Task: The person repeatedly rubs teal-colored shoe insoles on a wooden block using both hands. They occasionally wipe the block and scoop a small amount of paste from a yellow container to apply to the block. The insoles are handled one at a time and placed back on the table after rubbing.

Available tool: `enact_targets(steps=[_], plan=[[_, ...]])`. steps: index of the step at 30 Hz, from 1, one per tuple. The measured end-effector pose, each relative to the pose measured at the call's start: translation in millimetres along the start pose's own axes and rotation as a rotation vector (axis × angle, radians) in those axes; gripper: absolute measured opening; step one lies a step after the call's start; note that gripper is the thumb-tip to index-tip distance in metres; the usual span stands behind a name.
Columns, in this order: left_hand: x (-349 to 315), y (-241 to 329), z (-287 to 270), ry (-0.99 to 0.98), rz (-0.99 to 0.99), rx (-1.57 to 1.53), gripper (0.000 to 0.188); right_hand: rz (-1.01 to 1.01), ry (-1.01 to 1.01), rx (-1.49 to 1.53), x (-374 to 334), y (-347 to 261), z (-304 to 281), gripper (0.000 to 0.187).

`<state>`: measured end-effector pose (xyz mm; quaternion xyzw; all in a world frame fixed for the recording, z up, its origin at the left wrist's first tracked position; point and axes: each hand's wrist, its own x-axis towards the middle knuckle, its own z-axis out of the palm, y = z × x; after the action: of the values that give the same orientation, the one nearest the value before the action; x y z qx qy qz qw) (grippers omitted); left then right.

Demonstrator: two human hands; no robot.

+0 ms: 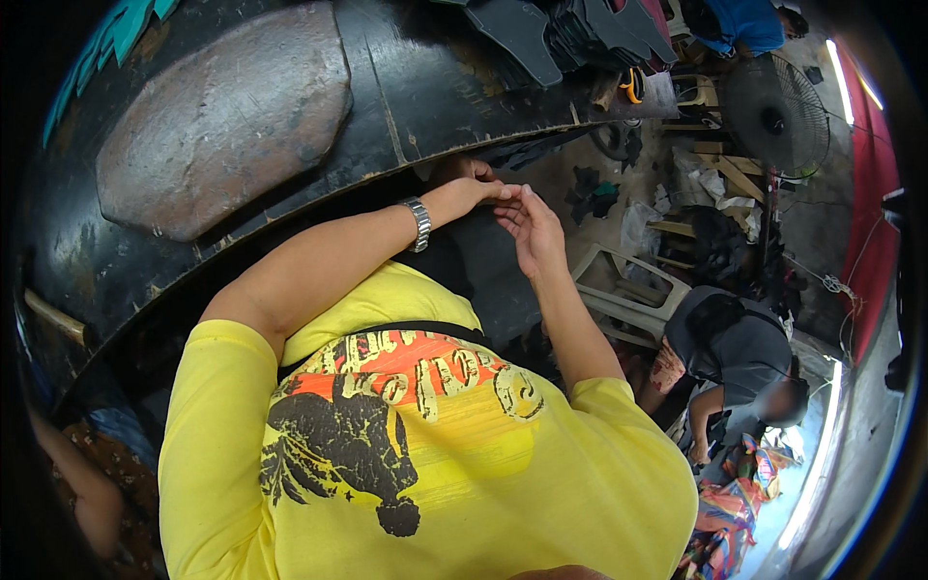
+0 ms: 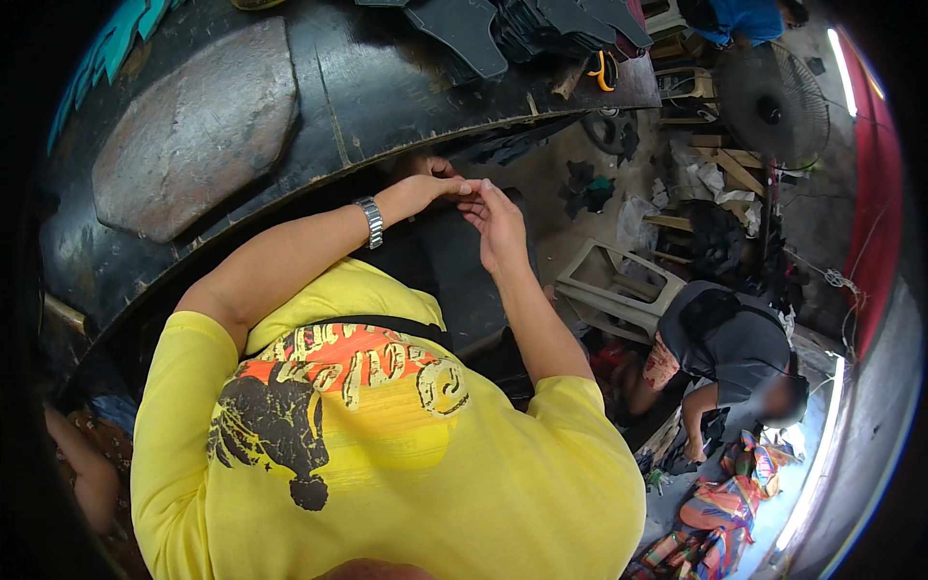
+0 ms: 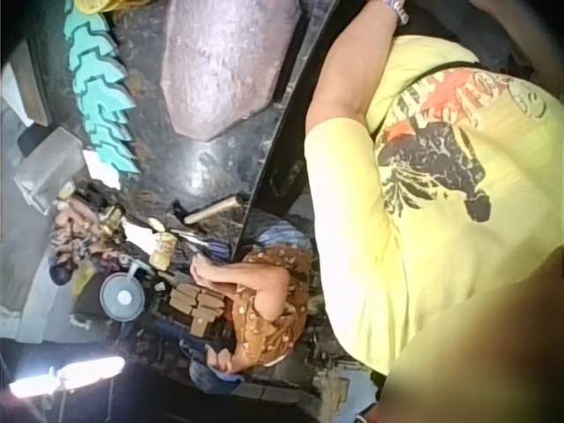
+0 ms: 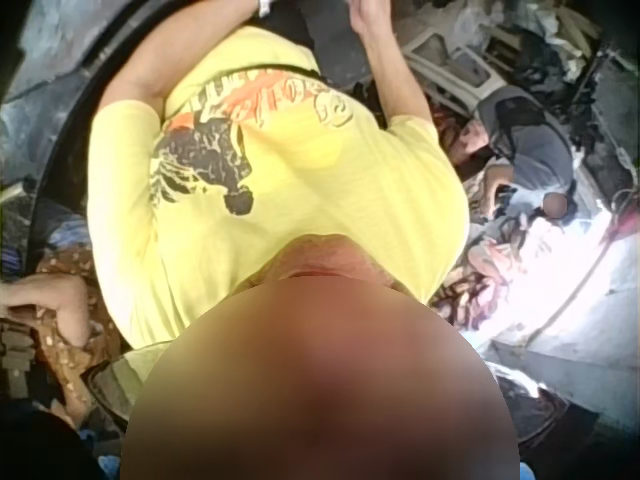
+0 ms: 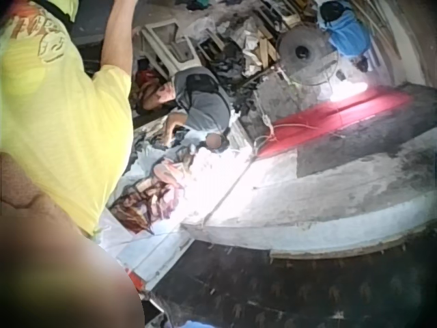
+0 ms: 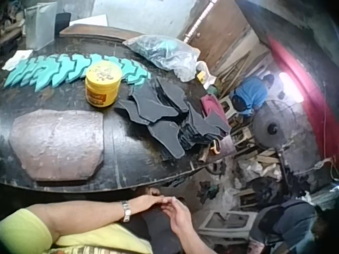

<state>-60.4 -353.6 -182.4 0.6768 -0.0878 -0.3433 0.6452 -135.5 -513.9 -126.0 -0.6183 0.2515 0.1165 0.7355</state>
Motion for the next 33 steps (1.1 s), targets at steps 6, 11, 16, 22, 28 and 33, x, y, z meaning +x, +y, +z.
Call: enact_targets(steps=[6,11,16,22,28,33], plan=[[2,-5,4,-0.171,0.1,-0.015,0.033,-0.042,0.004,-0.059,-5,10,-2,0.035],[-16,10,10,-0.32,0.405,-0.115,0.03,0.182,0.166,0.289,7,10,7,0.055],[-28,21,7,-0.38,0.538,0.559,0.074,0.213,-0.036,0.698,3,-11,22,0.077],[-21,12,2,-0.506,0.377,0.711,0.047,-0.093,0.161,0.28,7,-56,-17,0.071],[-19,23,-2,-0.333,0.034,0.269,0.025,-0.002,0.244,0.124,81,-47,-94,0.04],[-23,27,-5,-0.242,0.123,0.298,0.029,-0.014,0.535,0.159,172,-60,-126,0.022]])
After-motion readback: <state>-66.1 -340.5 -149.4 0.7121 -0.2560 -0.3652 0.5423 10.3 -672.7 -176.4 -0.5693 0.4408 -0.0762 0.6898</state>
